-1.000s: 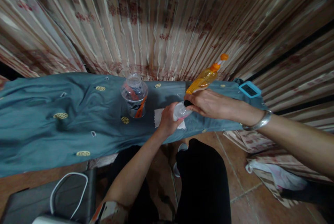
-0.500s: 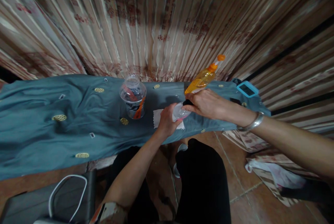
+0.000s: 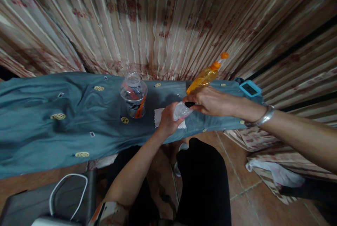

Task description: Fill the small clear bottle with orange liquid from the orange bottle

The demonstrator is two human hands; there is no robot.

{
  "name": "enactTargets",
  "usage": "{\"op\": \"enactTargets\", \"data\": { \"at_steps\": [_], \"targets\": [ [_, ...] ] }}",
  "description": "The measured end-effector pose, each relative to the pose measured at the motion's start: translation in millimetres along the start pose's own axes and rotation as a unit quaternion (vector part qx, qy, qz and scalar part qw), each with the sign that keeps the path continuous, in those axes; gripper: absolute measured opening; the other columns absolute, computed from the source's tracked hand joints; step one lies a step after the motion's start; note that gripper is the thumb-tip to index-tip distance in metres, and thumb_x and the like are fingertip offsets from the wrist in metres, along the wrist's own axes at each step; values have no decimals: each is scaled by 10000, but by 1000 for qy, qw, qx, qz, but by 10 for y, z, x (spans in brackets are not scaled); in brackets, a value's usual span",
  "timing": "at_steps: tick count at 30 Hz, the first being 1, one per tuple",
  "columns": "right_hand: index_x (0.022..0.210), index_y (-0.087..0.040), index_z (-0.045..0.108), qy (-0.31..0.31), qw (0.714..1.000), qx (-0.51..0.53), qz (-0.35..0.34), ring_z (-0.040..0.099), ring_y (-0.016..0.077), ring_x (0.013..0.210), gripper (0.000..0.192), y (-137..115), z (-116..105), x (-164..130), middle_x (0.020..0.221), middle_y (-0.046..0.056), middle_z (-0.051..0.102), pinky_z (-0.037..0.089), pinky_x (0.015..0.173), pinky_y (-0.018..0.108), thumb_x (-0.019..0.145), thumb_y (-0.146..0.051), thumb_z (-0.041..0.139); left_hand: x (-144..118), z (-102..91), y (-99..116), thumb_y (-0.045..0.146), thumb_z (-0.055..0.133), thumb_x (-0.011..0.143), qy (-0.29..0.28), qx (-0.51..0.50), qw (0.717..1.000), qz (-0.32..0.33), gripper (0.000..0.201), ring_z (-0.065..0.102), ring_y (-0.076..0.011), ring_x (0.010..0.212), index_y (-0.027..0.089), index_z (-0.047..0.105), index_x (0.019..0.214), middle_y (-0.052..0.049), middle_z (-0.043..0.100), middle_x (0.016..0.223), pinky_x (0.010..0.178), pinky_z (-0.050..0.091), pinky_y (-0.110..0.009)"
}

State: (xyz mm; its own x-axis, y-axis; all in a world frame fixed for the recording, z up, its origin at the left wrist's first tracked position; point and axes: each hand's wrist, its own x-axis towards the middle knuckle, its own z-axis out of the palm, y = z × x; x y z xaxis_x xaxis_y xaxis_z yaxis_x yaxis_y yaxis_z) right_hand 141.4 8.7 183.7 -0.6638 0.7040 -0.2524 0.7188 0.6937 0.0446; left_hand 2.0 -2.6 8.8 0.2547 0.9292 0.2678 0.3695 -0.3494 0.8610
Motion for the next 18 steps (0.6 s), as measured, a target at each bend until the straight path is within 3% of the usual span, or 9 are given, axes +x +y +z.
{"op": "enactTargets", "data": {
  "at_steps": [10, 18],
  "targets": [
    [1097, -152, 687, -2, 1000, 14, -24, 653, 223, 942, 264, 15, -48, -53, 1009, 108, 707, 473, 811, 316, 875, -136, 544, -10, 11, 5, 223, 742, 703, 6, -5, 1000, 21, 579, 601, -271, 1092, 201, 483, 1220, -83, 637, 1194, 942, 477, -431],
    [1038, -124, 685, -10, 1000, -15, -10, 652, 206, 830, 220, -40, -16, -31, 945, 118, 702, 445, 712, 299, 905, -152, 513, -12, 17, -25, 226, 741, 705, 8, -1, 1000, 28, 585, 594, -272, 1107, 188, 479, 1226, -95, 631, 1199, 936, 481, -435]
  ]
}}
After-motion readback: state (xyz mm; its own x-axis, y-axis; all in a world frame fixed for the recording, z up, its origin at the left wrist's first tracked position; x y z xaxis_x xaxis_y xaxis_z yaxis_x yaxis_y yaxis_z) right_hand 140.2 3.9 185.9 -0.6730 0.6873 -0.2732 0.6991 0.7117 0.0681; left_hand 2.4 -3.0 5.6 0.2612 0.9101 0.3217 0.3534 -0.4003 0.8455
